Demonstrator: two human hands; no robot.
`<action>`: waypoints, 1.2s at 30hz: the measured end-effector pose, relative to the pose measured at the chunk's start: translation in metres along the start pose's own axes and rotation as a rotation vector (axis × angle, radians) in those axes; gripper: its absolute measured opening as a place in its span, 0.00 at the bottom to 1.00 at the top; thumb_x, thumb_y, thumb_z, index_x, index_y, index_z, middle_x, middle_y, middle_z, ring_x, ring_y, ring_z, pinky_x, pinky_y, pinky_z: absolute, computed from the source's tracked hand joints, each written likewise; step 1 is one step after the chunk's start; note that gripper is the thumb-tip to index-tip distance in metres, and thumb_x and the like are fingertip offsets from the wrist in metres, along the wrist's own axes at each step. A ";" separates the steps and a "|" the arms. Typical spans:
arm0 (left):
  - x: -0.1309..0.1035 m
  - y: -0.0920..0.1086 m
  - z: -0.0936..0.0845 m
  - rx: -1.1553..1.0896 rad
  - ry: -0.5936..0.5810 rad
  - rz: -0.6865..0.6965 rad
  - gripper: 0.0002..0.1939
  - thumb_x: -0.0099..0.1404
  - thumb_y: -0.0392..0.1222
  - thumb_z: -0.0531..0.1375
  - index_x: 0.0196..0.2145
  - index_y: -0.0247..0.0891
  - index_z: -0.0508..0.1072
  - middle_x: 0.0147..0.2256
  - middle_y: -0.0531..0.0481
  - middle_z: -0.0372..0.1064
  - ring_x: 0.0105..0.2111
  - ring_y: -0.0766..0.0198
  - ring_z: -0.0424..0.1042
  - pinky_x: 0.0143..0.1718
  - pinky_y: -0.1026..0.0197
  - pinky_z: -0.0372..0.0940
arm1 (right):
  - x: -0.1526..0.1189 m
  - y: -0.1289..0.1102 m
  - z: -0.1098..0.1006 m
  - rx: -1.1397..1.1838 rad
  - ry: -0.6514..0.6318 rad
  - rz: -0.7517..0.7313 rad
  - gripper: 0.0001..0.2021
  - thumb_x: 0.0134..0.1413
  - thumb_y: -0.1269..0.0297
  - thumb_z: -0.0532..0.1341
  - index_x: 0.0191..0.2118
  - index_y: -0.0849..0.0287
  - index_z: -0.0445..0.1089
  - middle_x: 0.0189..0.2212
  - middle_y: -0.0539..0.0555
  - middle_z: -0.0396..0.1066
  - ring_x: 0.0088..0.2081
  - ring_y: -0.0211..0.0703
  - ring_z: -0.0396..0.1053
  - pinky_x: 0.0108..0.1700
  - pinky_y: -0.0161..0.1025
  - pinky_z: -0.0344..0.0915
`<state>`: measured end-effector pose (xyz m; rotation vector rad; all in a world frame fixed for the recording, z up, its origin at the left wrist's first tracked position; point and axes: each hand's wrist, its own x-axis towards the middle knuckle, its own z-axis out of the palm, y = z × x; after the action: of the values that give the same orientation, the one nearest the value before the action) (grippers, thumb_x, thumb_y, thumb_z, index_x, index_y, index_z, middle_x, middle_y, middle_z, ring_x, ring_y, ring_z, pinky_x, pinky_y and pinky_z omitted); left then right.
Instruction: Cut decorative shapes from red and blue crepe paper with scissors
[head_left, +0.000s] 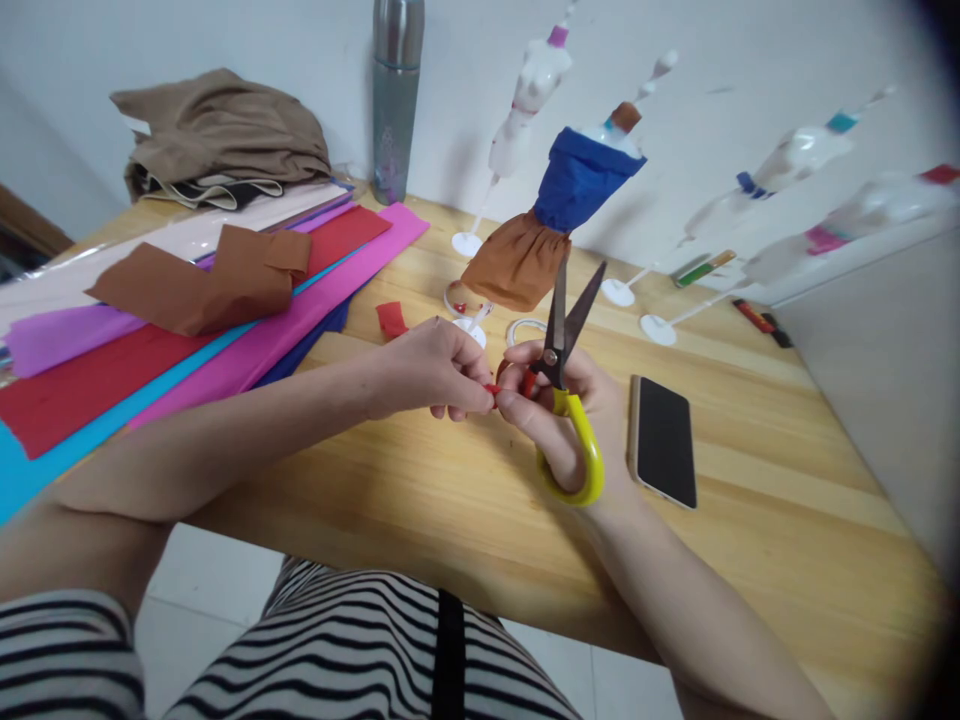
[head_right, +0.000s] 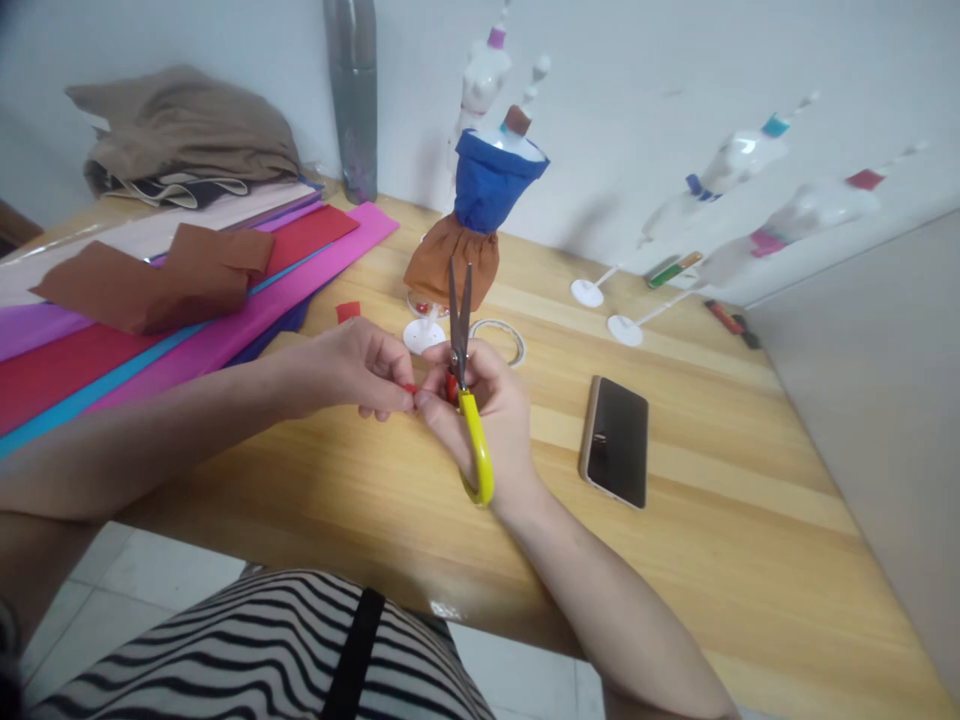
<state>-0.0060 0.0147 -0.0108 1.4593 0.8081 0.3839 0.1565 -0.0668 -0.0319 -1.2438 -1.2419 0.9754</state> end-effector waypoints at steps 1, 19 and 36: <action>0.000 0.000 0.000 0.000 -0.002 -0.003 0.12 0.54 0.30 0.66 0.16 0.35 0.72 0.14 0.53 0.67 0.16 0.70 0.66 0.19 0.71 0.58 | 0.000 0.000 0.000 0.019 0.010 0.004 0.14 0.47 0.65 0.71 0.40 0.50 0.70 0.25 0.44 0.70 0.25 0.40 0.65 0.29 0.40 0.65; 0.001 -0.004 0.001 -0.125 -0.033 0.008 0.04 0.49 0.37 0.66 0.20 0.37 0.75 0.15 0.54 0.65 0.17 0.71 0.62 0.18 0.69 0.57 | 0.005 0.014 -0.005 0.161 0.115 -0.011 0.15 0.48 0.64 0.71 0.42 0.52 0.71 0.24 0.43 0.66 0.22 0.37 0.64 0.26 0.39 0.62; -0.001 -0.001 -0.004 -0.407 0.144 0.114 0.14 0.54 0.36 0.66 0.15 0.36 0.69 0.15 0.54 0.63 0.16 0.74 0.58 0.20 0.68 0.51 | -0.006 0.028 0.001 0.158 -0.152 0.013 0.31 0.57 0.31 0.65 0.48 0.56 0.72 0.33 0.52 0.75 0.27 0.41 0.71 0.32 0.41 0.67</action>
<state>-0.0100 0.0167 -0.0106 1.1068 0.7125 0.7038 0.1576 -0.0695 -0.0605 -1.0709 -1.2486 1.1724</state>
